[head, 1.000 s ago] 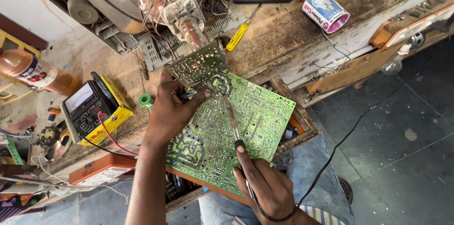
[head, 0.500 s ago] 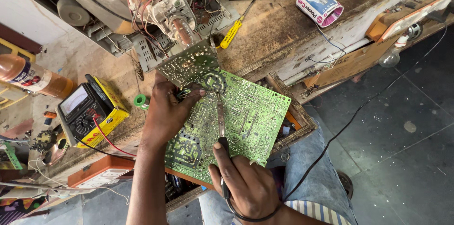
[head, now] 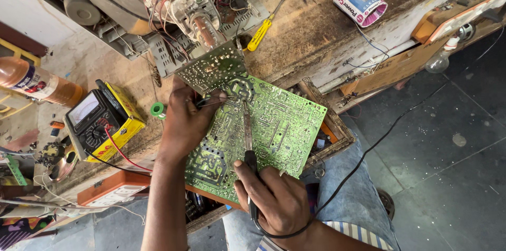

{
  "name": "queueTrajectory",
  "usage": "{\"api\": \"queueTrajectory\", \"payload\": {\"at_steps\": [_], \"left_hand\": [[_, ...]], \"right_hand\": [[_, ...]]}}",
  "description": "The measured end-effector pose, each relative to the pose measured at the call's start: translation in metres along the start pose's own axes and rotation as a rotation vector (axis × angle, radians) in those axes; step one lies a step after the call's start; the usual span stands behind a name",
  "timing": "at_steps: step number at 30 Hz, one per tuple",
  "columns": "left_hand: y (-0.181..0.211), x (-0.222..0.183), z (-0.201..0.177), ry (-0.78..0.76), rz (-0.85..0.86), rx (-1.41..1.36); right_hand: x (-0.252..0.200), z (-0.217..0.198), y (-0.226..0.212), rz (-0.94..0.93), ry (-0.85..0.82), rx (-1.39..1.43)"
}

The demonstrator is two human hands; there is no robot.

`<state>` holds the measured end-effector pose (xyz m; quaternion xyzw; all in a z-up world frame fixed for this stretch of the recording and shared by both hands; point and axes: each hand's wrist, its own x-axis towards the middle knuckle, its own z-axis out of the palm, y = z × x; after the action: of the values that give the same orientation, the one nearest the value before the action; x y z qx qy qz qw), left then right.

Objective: The person uses a soldering iron to repair components on a green circuit board and then uses a yellow-handled screwdriver to work on a dismantled cathode ray tube monitor at a repair bench.

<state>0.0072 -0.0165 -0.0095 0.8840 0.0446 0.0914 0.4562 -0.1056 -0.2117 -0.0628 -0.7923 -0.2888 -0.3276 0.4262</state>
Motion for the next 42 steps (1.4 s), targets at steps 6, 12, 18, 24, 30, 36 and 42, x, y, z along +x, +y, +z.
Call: {"api": "queueTrajectory", "payload": {"at_steps": [6, 12, 18, 24, 30, 36, 42], "left_hand": [[-0.013, 0.01, -0.03, -0.067, 0.423, -0.082], [-0.034, 0.012, -0.104, -0.061, 0.174, 0.084], [-0.08, 0.018, -0.114, 0.23, 0.522, 0.866], [-0.089, 0.005, -0.118, 0.026, 0.601, 0.531], [-0.086, -0.012, -0.121, -0.072, 0.606, 0.311], [-0.099, -0.083, -0.098, 0.355, 0.39, -0.067], [-0.112, -0.149, -0.045, 0.543, 0.029, -0.37]], "right_hand": [[-0.01, -0.001, 0.017, 0.008, 0.039, -0.052], [-0.023, -0.05, 0.05, 0.162, -0.016, 0.155], [-0.043, -0.072, 0.062, 0.304, 0.17, 0.363], [-0.082, -0.09, 0.11, 0.601, 0.147, 0.955], [-0.081, -0.072, 0.13, 0.662, -0.02, 1.18], [-0.053, -0.044, 0.085, 0.644, -0.01, 0.991], [-0.007, -0.015, 0.063, 0.468, -0.128, 0.937]]}}
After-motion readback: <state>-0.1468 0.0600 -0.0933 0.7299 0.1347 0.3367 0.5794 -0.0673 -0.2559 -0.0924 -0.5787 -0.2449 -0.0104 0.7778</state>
